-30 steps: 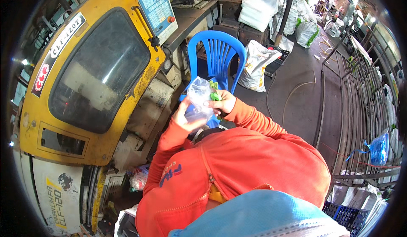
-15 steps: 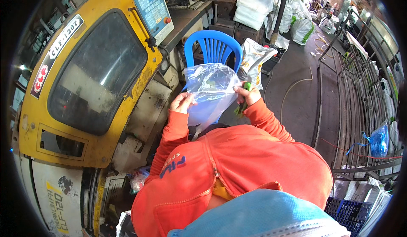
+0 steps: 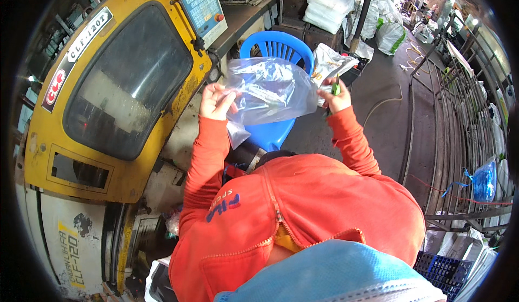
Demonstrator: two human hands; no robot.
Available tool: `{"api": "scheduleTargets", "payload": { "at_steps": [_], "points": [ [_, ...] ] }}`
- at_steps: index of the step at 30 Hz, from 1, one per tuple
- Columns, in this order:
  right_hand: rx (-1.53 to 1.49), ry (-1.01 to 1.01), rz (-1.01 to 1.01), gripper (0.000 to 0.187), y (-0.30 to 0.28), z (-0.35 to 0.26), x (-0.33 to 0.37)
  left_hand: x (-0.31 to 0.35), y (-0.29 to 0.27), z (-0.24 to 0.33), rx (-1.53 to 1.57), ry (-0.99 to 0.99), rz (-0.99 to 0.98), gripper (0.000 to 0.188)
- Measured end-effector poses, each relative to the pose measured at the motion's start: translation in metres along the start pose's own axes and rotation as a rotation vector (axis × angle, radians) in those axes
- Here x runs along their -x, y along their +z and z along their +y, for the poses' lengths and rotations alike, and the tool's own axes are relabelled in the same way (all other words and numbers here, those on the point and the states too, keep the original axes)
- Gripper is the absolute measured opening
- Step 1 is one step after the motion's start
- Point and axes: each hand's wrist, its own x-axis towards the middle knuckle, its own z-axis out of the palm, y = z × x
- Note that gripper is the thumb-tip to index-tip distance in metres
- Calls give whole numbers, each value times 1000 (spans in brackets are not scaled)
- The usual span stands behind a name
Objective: The person places a dark object into a clear plastic bag, then puts the bag into a larger white sack. They secure the sack with a blue strap, repeating the process with another bag and sack.
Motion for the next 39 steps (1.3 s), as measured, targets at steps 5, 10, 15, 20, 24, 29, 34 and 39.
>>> {"api": "scheduleTargets", "payload": {
  "at_steps": [5, 10, 15, 20, 24, 29, 34, 39],
  "points": [
    [247, -690, -349, 61, 16, -33, -9, 1, 26, 9, -356, -160, -429, 38],
    [206, -21, -828, 35, 39, -35, -5, 0, 47, 7, -457, 70, -524, 48],
    [-106, -90, -427, 15, 31, -16, 1, 3, 10, 1, -561, -421, -360, 50],
    [102, -295, -173, 21, 23, -4, -2, 6, -11, -14, -410, -450, -356, 17],
    [-62, -192, -186, 24, 16, -11, -4, 7, -13, -9, -380, -291, -270, 18],
    [98, -328, -527, 67, 23, -17, -12, 3, -4, 1, -431, -331, -352, 17],
    [61, 84, -525, 37, 41, -1, -25, -6, -14, -3, -478, -244, -409, 17],
    [-122, 58, -383, 14, 39, 9, -24, -2, -42, -11, -685, -371, -314, 18]
  ]
}}
